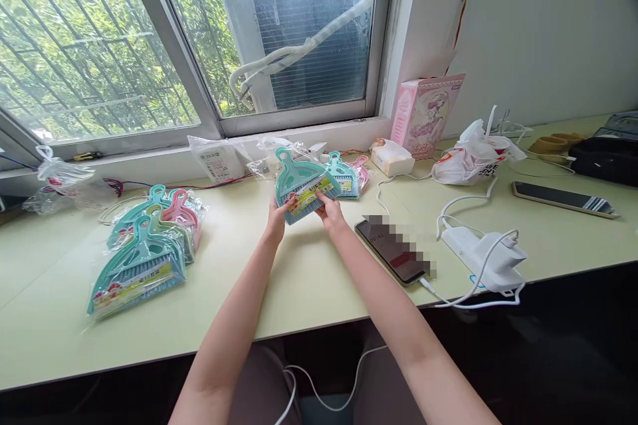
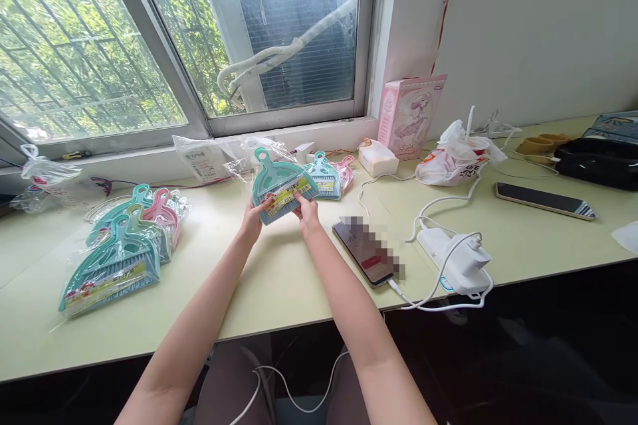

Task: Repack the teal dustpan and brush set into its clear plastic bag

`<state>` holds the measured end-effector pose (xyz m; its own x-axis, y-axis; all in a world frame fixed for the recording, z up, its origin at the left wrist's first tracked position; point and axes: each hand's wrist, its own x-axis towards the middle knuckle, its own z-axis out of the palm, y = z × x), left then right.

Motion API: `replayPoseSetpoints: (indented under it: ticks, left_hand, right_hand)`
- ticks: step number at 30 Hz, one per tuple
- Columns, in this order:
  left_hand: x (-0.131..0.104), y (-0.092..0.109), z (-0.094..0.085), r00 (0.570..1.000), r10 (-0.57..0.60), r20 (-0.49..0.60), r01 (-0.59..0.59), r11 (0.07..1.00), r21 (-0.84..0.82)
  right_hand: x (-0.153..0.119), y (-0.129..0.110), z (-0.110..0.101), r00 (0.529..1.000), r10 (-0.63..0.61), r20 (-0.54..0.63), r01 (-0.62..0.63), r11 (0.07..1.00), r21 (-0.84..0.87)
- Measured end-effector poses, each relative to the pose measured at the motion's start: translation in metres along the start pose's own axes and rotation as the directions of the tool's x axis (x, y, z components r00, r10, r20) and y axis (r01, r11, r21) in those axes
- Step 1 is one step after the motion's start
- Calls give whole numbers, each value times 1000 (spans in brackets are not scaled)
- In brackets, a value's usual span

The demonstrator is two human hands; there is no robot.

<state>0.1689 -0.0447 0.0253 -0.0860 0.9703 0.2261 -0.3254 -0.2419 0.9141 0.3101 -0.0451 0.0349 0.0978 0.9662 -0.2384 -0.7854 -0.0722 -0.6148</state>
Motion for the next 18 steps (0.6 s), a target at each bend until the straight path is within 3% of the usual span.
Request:
replayPoseSetpoints:
  ticks: [6, 12, 14, 16, 18]
  left_hand:
    - [-5, -2, 10, 994, -106, 30, 107, 994, -36]
    - [-7, -5, 11, 973, -167, 160, 150, 982, 112]
    - [-9, -4, 12, 990, -63, 128, 37, 980, 196]
    - [-11, -1, 14, 983, 186, 7, -177, 924, 338]
    - [-16, 5, 15, 882, 467, -68, -365, 767, 527]
  right_hand:
    - [0, -4, -1, 996, -56, -75, 59, 997, 41]
    - [1, -11, -2, 986, -156, -61, 160, 985, 69]
    - [1, -12, -2, 985, -160, -64, 164, 984, 68]
    - [2, -13, -1, 985, -155, -73, 160, 985, 70]
    - [2, -11, -1, 987, -141, -81, 147, 987, 71]
